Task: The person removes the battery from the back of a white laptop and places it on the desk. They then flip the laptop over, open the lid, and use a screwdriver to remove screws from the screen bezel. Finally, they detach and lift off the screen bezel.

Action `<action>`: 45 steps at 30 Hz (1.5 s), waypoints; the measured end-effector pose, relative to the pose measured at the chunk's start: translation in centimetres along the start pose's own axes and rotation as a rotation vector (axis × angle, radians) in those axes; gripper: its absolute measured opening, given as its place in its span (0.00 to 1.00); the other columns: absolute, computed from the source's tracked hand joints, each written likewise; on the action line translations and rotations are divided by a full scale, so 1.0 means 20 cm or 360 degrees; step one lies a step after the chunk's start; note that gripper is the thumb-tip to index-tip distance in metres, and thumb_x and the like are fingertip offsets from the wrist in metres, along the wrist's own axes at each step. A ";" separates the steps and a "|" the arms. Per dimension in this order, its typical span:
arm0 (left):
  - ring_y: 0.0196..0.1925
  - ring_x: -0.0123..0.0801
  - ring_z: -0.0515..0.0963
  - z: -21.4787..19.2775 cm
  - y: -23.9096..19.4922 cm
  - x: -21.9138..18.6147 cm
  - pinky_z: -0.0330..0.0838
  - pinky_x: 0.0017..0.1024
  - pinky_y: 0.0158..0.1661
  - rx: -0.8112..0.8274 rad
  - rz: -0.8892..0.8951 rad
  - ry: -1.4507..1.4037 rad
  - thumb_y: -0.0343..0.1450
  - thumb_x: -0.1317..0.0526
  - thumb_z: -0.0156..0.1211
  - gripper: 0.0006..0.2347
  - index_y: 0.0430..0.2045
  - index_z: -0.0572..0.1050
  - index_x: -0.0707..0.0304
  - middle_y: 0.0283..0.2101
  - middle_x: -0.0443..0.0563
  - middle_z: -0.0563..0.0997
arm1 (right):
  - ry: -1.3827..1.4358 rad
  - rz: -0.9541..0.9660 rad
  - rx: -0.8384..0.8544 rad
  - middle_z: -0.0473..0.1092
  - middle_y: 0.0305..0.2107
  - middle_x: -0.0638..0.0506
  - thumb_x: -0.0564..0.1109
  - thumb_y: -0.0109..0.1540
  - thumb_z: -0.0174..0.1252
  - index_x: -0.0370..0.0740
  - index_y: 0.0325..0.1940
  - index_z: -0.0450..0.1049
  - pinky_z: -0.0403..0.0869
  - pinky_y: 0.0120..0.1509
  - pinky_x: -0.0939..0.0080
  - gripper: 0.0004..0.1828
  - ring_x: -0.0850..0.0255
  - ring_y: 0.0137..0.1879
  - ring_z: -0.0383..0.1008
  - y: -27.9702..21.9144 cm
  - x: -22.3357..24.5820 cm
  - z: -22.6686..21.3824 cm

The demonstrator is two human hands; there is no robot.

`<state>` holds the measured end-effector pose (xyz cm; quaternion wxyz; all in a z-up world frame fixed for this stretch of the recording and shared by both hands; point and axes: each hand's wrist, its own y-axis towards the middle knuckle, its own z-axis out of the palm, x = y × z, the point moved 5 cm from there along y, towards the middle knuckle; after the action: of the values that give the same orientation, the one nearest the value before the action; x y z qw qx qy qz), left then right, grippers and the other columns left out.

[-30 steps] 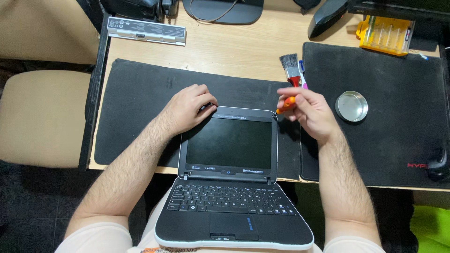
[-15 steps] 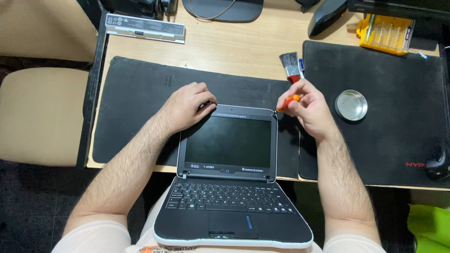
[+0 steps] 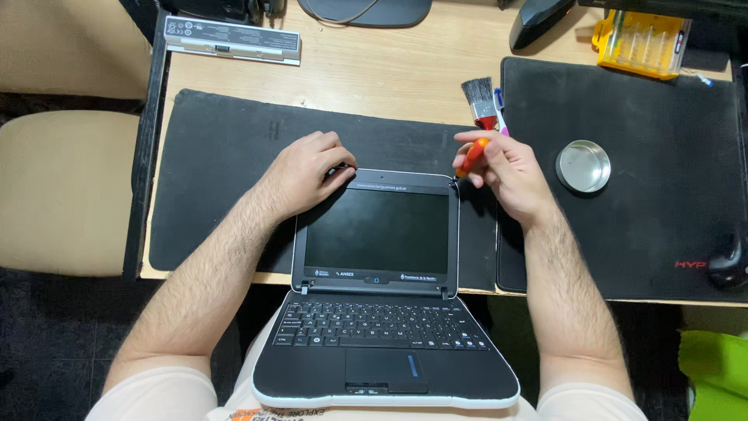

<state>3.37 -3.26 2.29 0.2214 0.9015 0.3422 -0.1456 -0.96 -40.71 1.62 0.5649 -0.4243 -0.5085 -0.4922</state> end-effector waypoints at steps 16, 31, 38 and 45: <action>0.47 0.48 0.86 -0.02 0.01 -0.03 0.83 0.47 0.50 0.0012 0.0018 -0.0028 0.84 0.58 0.73 0.04 0.47 0.85 0.54 0.41 0.49 0.78 | -0.0175 -0.0112 -0.0236 0.81 0.33 0.27 0.76 0.84 0.39 0.41 0.67 0.64 0.78 0.26 0.68 0.35 0.51 0.22 0.83 -0.09 0.24 -0.15; 0.44 0.47 0.82 -0.02 0.02 -0.04 0.79 0.45 0.45 0.0028 0.0087 -0.0024 0.85 0.61 0.73 0.03 0.47 0.87 0.60 0.46 0.52 0.84 | -0.0945 -0.0283 -0.0887 0.81 0.41 0.22 0.50 0.96 0.55 0.29 0.67 0.62 0.84 0.35 0.53 0.19 0.41 0.37 0.89 -0.37 0.26 -0.81; 0.43 0.47 0.81 -0.02 0.02 -0.03 0.78 0.45 0.45 0.0014 0.0072 -0.0026 0.86 0.61 0.71 0.03 0.45 0.87 0.57 0.45 0.50 0.83 | -0.1070 -0.0083 -0.0994 0.84 0.40 0.32 0.54 0.96 0.40 0.36 0.68 0.57 0.85 0.36 0.60 0.17 0.47 0.35 0.90 -0.35 0.27 -0.78; 0.42 0.49 0.81 -0.03 0.02 -0.05 0.78 0.46 0.44 0.0017 0.0095 -0.0026 0.86 0.62 0.73 0.03 0.45 0.87 0.60 0.45 0.52 0.84 | -0.1245 -0.0332 -0.1114 0.81 0.34 0.38 0.52 0.96 0.42 0.26 0.98 0.52 0.78 0.34 0.61 0.32 0.56 0.27 0.78 -0.38 0.18 -0.97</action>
<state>3.07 -3.84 3.34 0.2237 0.9113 0.3125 -0.1480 -5.46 -61.42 2.63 0.1058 -0.6863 -0.5260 -0.4910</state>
